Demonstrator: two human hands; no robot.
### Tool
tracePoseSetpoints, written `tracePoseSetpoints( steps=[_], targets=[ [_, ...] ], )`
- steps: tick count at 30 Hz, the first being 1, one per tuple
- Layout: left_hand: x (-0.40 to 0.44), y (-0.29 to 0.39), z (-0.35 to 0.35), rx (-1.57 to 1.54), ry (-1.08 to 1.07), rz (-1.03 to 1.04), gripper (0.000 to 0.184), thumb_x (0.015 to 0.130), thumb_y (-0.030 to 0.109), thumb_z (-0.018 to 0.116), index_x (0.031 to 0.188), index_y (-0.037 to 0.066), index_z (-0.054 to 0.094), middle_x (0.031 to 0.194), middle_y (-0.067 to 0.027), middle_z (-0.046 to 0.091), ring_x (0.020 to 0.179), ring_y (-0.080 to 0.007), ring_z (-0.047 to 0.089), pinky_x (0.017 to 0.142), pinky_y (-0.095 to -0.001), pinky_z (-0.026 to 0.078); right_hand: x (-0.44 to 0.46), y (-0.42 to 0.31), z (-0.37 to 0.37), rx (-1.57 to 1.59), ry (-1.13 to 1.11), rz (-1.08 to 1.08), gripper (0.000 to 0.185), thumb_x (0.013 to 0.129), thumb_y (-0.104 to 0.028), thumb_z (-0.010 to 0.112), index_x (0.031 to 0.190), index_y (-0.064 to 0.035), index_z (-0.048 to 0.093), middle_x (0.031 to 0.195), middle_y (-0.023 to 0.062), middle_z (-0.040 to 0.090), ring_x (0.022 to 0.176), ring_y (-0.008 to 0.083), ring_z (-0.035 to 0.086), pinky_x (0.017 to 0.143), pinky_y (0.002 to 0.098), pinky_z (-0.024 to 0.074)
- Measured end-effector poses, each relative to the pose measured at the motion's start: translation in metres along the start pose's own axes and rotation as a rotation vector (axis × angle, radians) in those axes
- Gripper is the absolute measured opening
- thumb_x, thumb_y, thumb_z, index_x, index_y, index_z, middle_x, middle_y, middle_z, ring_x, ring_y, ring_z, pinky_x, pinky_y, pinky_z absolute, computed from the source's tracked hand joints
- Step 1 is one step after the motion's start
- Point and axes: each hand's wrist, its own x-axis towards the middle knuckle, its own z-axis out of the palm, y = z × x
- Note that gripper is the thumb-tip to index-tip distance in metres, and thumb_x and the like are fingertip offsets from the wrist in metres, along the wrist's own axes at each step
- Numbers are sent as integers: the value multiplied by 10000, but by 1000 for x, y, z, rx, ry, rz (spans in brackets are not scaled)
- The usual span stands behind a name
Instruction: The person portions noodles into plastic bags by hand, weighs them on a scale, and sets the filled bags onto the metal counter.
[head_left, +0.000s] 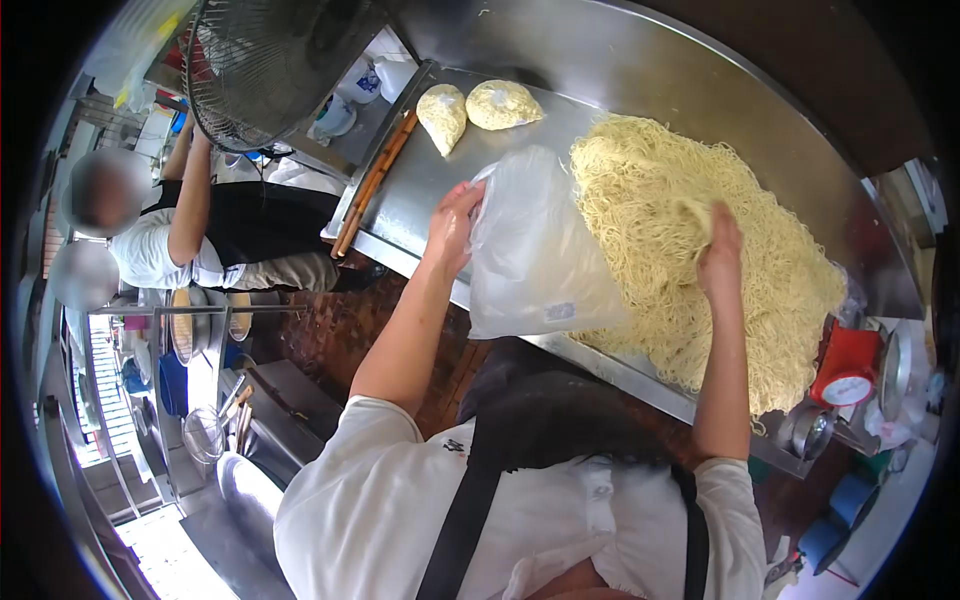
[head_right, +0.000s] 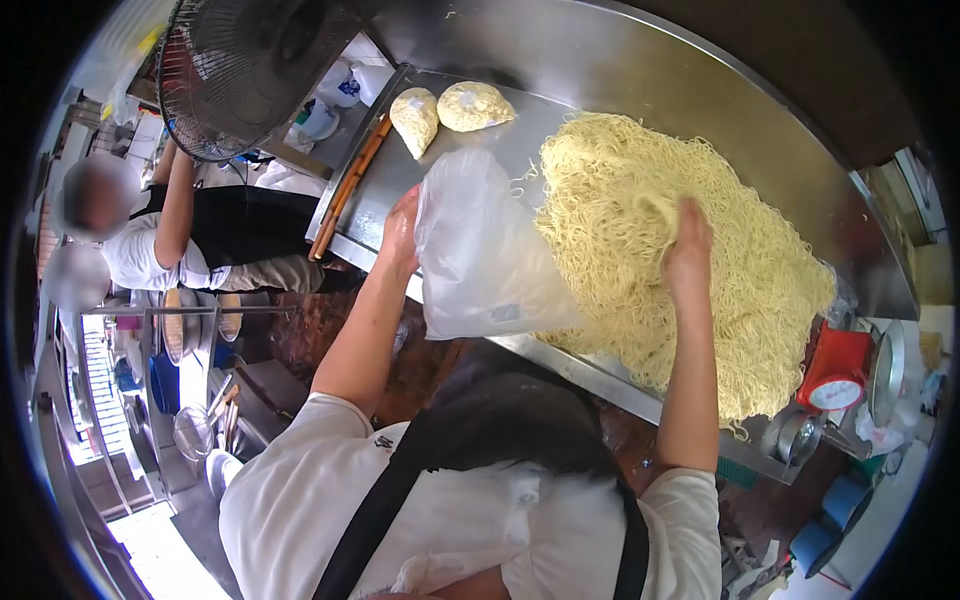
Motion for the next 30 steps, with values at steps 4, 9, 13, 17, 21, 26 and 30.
tracePoseSetpoints(
  steps=[4, 9, 13, 17, 21, 26, 30],
  targets=[
    [16, -7, -17, 195, -79, 9, 104, 965, 170, 594, 926, 75, 602, 783, 25, 571, 700, -78, 516, 646, -228, 429, -18, 37, 32, -63, -317, 328, 381, 874, -21, 591, 1254, -40, 615, 1221, 208, 565, 965, 328, 601, 818, 394, 495],
    [6, 0, 0, 75, 7, 19, 106, 958, 176, 601, 900, 88, 606, 742, 44, 528, 668, -67, 476, 614, -225, 389, 8, -6, -18, 139, -190, 476, 308, 915, -56, 582, 1217, -17, 623, 1152, 214, 580, 899, 328, 599, 754, 418, 492],
    [19, -12, -18, 149, -21, 33, 106, 959, 184, 601, 900, 96, 605, 739, 55, 520, 671, -57, 471, 615, -219, 381, 6, -8, -2, -196, 170, 60, 334, 878, -9, 563, 1206, -9, 629, 1114, 204, 610, 945, 332, 597, 774, 419, 484],
    [13, -8, -11, 198, -13, 53, 109, 957, 194, 603, 905, 98, 604, 742, 57, 521, 681, -54, 474, 623, -213, 379, -8, -5, 30, -283, -162, 72, 374, 824, 40, 542, 1178, -20, 649, 1134, 199, 625, 1029, 348, 588, 814, 410, 481],
    [10, -4, -10, 166, -12, 42, 115, 944, 211, 624, 919, 100, 609, 756, 53, 530, 699, -60, 477, 649, -218, 382, 18, -27, 3, 13, -437, 458, 269, 907, -5, 542, 1149, 5, 660, 1186, 238, 624, 1026, 355, 619, 833, 417, 492],
    [35, -22, -43, 242, 22, 119, 176, 908, 238, 674, 972, 80, 627, 785, 38, 531, 770, -73, 479, 709, -241, 388, 19, -7, 10, 290, 181, 10, 286, 933, -106, 560, 1177, 17, 645, 1174, 259, 621, 1015, 373, 623, 877, 443, 493],
    [25, -16, -38, 290, -47, 55, 167, 966, 236, 598, 981, 75, 640, 828, 42, 571, 701, -62, 492, 640, -212, 406, -9, 17, 37, -147, -157, 89, 279, 931, -195, 598, 1139, -28, 680, 1016, 232, 648, 914, 386, 618, 867, 439, 492]
  ],
)
